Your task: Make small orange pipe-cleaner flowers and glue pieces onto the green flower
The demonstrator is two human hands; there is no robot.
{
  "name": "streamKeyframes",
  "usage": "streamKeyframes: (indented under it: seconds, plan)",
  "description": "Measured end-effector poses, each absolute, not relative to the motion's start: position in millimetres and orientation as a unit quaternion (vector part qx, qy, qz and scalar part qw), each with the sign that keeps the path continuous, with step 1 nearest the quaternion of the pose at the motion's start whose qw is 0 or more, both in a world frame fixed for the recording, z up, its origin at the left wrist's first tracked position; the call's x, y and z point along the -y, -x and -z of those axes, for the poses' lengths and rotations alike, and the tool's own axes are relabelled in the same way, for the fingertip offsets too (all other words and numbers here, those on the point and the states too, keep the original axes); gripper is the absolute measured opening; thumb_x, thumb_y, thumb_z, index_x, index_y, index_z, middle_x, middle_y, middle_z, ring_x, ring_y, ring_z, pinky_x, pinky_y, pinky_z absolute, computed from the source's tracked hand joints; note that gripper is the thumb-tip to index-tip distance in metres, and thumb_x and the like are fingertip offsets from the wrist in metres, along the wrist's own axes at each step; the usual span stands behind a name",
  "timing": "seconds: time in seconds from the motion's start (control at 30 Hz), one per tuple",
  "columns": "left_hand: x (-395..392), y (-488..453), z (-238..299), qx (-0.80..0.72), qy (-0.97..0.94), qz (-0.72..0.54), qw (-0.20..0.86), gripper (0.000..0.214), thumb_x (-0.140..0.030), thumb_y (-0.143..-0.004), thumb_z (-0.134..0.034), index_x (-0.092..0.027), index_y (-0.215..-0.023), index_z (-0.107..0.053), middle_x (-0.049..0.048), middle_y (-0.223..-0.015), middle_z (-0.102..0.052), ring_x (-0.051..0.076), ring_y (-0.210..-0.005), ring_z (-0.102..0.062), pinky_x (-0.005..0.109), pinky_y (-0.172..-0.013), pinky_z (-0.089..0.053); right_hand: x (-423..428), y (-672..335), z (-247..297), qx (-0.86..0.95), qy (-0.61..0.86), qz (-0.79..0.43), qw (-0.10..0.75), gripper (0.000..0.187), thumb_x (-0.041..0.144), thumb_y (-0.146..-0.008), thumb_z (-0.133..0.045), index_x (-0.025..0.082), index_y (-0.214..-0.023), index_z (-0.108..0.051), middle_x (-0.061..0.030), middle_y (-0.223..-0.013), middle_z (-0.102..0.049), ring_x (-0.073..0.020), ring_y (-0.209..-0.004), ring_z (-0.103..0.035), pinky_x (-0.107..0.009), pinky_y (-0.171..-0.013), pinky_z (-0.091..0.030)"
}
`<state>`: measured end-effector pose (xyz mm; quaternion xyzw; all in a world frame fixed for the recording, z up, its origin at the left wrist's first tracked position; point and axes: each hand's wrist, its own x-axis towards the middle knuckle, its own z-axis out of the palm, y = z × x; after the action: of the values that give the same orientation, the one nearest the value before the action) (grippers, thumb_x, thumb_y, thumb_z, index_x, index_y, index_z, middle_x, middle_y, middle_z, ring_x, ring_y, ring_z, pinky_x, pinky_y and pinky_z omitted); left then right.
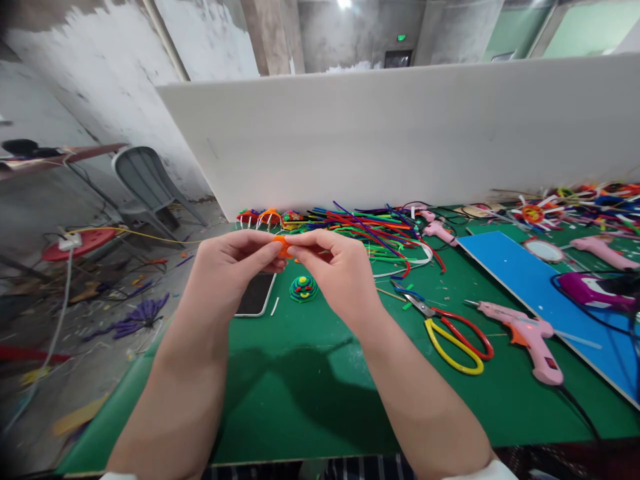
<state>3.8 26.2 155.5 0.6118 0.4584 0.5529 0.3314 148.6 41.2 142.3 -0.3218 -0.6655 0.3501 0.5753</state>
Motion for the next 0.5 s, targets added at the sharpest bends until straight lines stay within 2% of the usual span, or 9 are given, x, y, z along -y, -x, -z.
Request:
streamKeyframes:
  seconds: [0.3,0.5]
  plan:
    - [-26.5,-8.6,-155.6,-0.458,-0.613,-0.560,0.318,0.012,-0.025,-0.071,-0.063,-0.014,-0.076,-0.063,-0.0007,-0.062,-0.063,0.009,-0.053,-0.059,0.019,-0.053,-0.052,-42.4,-148.6,-143.0,0.637,0.298,-0.426,0.569,0.011,0.022,-0.073,-0.064,0.021,-0.083,-0.067,0.0014,-0.080,-0.069,-0.0119,-0.074,-0.065,-0.024,-0.070,-0.053]
    - [-28.9,-10.7,-153.1,-0.440,-0.607,-0.580,0.318,0.014,-0.029,-0.072,-0.062,-0.015,-0.074,-0.061,0.0003,-0.066,-0.062,0.009,-0.057,-0.058,0.019,-0.051,-0.050,-38.4,-147.5,-146.5,0.651,0.351,-0.329,0.587,0.006,0.024,-0.074,-0.062,0.020,-0.077,-0.064,0.0024,-0.072,-0.066,-0.0095,-0.067,-0.063,-0.020,-0.061,-0.050]
